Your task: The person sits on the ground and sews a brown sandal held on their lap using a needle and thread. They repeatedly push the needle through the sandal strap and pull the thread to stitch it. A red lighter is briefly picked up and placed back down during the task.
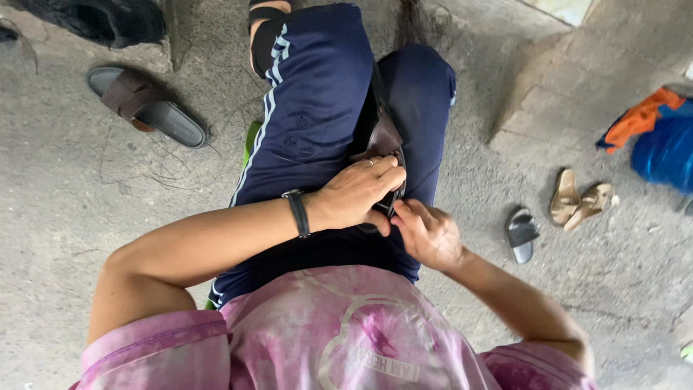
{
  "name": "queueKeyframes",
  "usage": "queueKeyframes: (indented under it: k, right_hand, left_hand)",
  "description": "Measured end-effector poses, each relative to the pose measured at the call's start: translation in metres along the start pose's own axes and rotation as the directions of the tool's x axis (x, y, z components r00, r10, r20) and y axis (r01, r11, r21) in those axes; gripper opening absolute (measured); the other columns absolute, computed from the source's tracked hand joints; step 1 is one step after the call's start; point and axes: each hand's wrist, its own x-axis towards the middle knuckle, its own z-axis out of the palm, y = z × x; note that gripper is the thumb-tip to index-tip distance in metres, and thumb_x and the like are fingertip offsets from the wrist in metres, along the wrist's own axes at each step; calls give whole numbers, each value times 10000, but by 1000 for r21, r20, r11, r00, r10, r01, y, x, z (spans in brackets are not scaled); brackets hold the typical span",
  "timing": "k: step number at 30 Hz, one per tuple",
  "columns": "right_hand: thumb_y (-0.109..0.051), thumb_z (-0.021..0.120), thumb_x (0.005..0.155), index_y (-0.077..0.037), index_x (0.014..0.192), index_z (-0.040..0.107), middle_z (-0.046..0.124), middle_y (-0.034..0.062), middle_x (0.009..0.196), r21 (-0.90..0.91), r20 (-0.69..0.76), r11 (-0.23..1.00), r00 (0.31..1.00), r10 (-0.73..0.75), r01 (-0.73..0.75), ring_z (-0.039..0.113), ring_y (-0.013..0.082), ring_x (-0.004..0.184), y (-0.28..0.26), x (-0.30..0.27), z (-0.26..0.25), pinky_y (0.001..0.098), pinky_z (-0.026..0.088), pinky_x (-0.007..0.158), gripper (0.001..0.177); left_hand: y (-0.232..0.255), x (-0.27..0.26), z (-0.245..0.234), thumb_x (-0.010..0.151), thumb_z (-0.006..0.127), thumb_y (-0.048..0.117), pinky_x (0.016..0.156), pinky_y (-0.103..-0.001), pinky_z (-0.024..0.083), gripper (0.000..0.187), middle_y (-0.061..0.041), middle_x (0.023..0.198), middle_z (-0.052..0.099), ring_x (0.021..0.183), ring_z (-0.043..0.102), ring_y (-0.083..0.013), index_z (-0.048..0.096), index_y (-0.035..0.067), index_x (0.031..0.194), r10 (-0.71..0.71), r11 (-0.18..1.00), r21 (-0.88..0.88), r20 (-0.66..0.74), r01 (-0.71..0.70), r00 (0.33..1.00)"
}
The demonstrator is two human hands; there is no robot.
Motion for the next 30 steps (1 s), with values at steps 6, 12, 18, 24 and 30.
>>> queueKeyframes:
  k: [6,12,18,24,30]
  right_hand:
    - [-156,798,828,23,1129,635,730,161,946,275,-61,955,989,135,-114,721,339,677,-16,-14,11,370,574,511,387]
    - [-131,764,881,33,1149,677,713,205,952,92,15,957,961,275,-275,709,409,740,-37,-12,-22,439,573,523,326]
    - [-108,755,893,60,1203,654,717,208,973,149,-24,933,942,334,-327,721,391,758,-35,-24,-10,424,586,546,367]
    - [-148,767,896,48,1159,633,743,181,911,170,-3,906,919,393,-387,729,383,749,-27,-40,-3,420,583,581,355]
    - [-203,751,911,-7,1149,656,740,140,897,85,31,917,921,387,-389,728,366,766,-31,-32,-9,413,582,594,322]
  left_hand:
    - [26,-22,-20,540,899,442,885,-463,513,816,-129,1097,524,1062,588,-372,472,81,1134,-12,980,200,103,-9,995]
    - [27,-45,5,965,542,326,733,-396,540,358,-102,997,516,901,615,-313,521,66,1211,50,966,258,-206,5,977]
    - [22,-64,24,835,625,103,507,-297,487,54,-21,771,516,577,575,-188,582,134,823,197,836,547,-219,-47,955]
    - [25,-71,24,799,602,38,503,-307,484,86,-28,770,551,582,595,-185,611,120,773,169,837,547,-222,-21,960]
    - [15,-72,43,759,623,38,514,-311,487,108,-22,757,573,587,599,-195,614,141,729,142,817,577,-198,-2,970]
